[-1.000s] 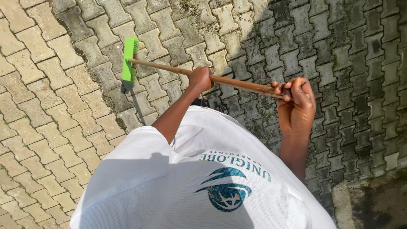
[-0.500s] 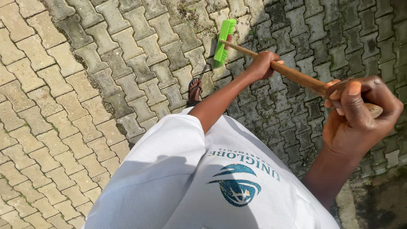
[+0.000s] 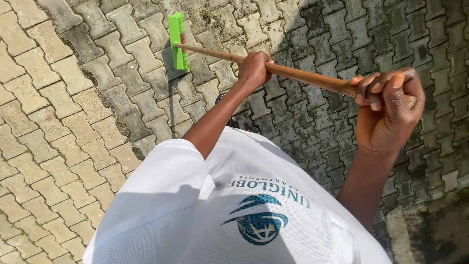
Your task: The person sweeps an outdoor paved area using a broom with green bristles and a wooden handle, moving debris along the ground.
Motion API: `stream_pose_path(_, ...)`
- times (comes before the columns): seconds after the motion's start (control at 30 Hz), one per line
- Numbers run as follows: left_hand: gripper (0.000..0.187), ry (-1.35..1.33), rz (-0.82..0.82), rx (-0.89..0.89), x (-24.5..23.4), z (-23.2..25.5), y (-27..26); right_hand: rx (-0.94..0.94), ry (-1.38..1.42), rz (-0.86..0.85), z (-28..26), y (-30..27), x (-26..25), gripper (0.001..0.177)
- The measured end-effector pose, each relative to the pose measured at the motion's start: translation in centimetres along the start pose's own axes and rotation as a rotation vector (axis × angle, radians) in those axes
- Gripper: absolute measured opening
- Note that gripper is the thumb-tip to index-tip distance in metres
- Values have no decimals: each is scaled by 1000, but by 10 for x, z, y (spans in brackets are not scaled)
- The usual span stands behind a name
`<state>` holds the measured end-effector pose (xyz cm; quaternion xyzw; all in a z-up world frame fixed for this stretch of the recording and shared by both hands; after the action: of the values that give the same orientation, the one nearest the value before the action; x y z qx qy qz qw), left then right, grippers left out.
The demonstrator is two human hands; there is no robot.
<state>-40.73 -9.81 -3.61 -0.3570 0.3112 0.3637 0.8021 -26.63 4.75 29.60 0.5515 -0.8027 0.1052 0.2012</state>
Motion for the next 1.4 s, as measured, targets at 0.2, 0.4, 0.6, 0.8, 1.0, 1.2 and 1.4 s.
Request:
stream_pose_path(0.2,24,323,-206,-53,10,-146,34,207,283,214,157,6,-6,25)
stream_pose_path(0.4,20,245,-297,223,64,-69,80,88,184,404,103,-9,-34,23)
stream_pose_path(0.6,7,-72,-147,537,94,119,95,-162,-253,337,-17,-18,-13,24)
stream_pose_path(0.8,45,-274,129,598,20,172,46,-256,-474,-63,-56,-35,41,33)
stream_pose_path(1.0,31,-188,123,414,-15,144,7,-266,-230,-74,-80,-28,-5,29)
stream_pose_path(1.2,13,249,-144,166,41,-11,8,54,114,189,44,-27,-67,26)
stream_pose_path(1.4,19,213,-359,194,114,-21,0,140,142,312,55,-44,-95,35)
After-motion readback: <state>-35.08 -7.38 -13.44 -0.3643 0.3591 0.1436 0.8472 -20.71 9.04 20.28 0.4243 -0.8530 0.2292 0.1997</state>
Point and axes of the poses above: each hand's wrist, its own y-axis towards the middle knuckle, its own x-axis out of the palm, z = x × y, the point moved 9 cm from there along y, towards the middle knuckle, and after that the axes turned 13 degrees about y, right-handed, at the moved point
